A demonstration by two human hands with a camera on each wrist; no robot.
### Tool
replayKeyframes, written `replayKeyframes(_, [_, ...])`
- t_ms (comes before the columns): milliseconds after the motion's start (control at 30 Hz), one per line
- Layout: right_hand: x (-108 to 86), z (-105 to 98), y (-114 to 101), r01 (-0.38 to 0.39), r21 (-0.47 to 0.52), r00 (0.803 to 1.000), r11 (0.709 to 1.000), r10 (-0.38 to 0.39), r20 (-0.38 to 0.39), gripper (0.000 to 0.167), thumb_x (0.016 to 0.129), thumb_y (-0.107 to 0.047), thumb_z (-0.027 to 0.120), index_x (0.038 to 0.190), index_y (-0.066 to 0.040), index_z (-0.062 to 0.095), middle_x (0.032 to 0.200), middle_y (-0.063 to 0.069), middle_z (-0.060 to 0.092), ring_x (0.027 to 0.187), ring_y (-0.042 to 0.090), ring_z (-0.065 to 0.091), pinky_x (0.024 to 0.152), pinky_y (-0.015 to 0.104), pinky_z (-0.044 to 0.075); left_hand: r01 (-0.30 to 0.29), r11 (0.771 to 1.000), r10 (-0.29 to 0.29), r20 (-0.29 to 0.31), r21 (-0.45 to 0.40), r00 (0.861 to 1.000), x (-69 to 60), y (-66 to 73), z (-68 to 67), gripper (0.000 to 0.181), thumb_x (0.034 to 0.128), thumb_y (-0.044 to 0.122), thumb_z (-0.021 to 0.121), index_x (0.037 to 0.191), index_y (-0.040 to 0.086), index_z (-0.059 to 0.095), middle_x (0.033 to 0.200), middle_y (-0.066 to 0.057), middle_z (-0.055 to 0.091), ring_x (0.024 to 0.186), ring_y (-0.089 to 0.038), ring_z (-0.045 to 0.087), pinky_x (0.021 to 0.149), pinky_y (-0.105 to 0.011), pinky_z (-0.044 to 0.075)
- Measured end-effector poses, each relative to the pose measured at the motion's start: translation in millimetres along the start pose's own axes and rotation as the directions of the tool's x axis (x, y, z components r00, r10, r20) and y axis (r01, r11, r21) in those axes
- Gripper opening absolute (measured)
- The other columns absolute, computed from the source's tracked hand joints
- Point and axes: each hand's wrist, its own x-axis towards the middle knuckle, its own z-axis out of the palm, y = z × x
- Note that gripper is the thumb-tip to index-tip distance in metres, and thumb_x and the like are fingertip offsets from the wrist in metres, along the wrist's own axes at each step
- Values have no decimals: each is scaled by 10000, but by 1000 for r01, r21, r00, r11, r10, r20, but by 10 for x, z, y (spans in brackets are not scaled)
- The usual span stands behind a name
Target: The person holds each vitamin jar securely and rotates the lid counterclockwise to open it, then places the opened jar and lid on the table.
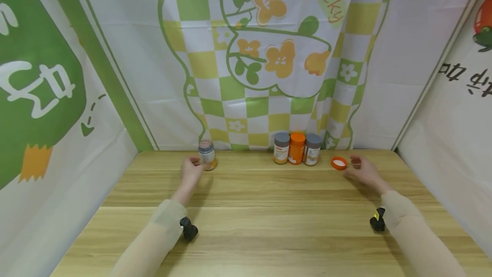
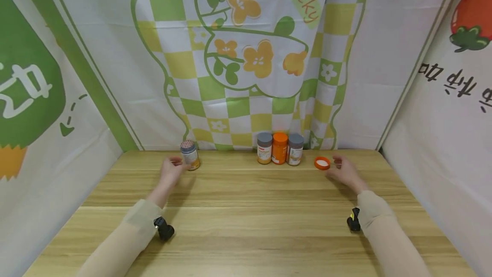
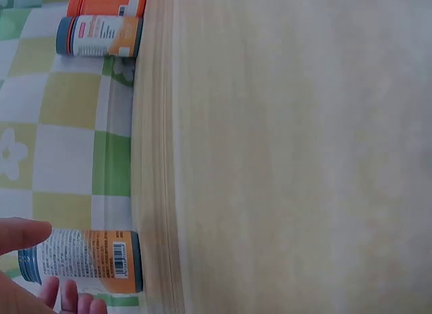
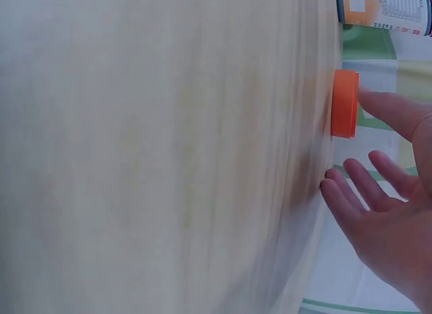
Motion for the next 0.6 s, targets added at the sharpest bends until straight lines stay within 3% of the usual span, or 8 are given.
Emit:
replayKeyframes(133, [-82,-27,-25,-12,-17,1000,1000,12,-5,667,880,-189,657,1351,145,322,1309,374,416,1189,509,445,982,558,390,-94,994,94,15,49,996,-108,28,29,426,788,47,690,1150,-66,496,1118,-219,535,1026,-306,509,879,-393,431])
replayKeyframes(300, [-156,-14,-48,24,-89,999,996,-27,-32,497,899,-210,642,1227,122,471,1173,322,556,1066,443,561,899,503,466,-199,976,197,33,84,980,-196,57,88,339,801,62,687,1090,-32,536,1080,-201,571,1006,-314,542,868,-411,459])
replayKeyframes(467, [-198,16,-93,50,-137,998,989,-56,-39,321,912,-222,624,1097,39,595,1083,232,637,1005,374,608,847,431,488,-241,968,240,26,69,971,-254,125,163,318,776,61,703,1052,-22,570,1052,-206,611,990,-316,575,862,-415,475])
replayKeyframes(600, [-211,42,-124,72,-166,997,983,-77,-22,262,921,-201,610,1068,15,620,1059,211,657,986,366,620,834,439,493,-247,968,245,61,35,968,-301,171,224,328,786,54,690,1076,-32,561,1072,-207,603,1010,-324,568,886,-419,471])
